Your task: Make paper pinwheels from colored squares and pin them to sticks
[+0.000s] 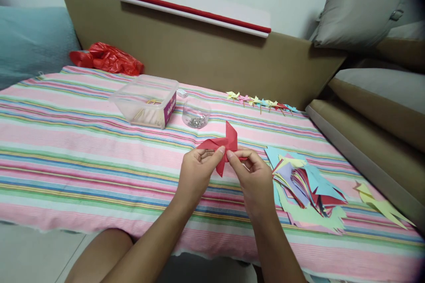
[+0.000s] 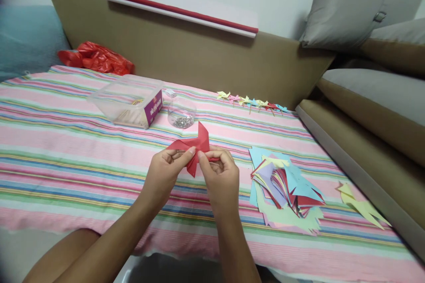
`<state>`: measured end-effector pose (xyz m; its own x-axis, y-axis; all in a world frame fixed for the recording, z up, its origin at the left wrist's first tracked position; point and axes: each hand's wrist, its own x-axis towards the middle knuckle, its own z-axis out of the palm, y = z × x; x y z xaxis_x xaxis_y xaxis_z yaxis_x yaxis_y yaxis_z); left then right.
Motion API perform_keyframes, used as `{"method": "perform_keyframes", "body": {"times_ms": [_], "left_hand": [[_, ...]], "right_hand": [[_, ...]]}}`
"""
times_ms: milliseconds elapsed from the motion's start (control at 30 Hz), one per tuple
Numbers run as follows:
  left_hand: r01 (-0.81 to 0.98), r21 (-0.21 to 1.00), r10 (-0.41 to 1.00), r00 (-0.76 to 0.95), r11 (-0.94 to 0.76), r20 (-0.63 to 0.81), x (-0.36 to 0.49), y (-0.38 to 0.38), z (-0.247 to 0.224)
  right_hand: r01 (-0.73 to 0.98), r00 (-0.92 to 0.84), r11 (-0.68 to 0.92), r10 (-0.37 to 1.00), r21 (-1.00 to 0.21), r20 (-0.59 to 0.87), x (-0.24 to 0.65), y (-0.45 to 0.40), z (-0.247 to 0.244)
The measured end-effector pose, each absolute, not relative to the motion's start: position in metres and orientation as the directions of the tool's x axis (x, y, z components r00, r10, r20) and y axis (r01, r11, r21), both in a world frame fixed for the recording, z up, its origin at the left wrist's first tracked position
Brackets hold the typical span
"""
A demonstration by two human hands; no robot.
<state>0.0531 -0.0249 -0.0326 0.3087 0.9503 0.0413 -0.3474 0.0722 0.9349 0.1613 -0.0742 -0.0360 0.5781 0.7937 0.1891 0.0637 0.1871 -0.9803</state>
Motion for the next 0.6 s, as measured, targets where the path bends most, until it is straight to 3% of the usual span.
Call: {"method": "perform_keyframes", "body": {"times_ms": [300,600], "left_hand": [[-0.356,0.931,0.94,0.338,0.088,0.041,0.053,-0.026,-0.032],[-0.386,0.919,0.932,0.356,0.076,0.072,0.054,-0.027,-0.033]], "right_hand": [[-0.013,0.631,0.156,0.767,-0.988,0.113,0.154,-0.074,-0.037],[0.037,0.676,0.129,0.727,-0.991,0.12,0.147,-0.073,-0.033]]}}
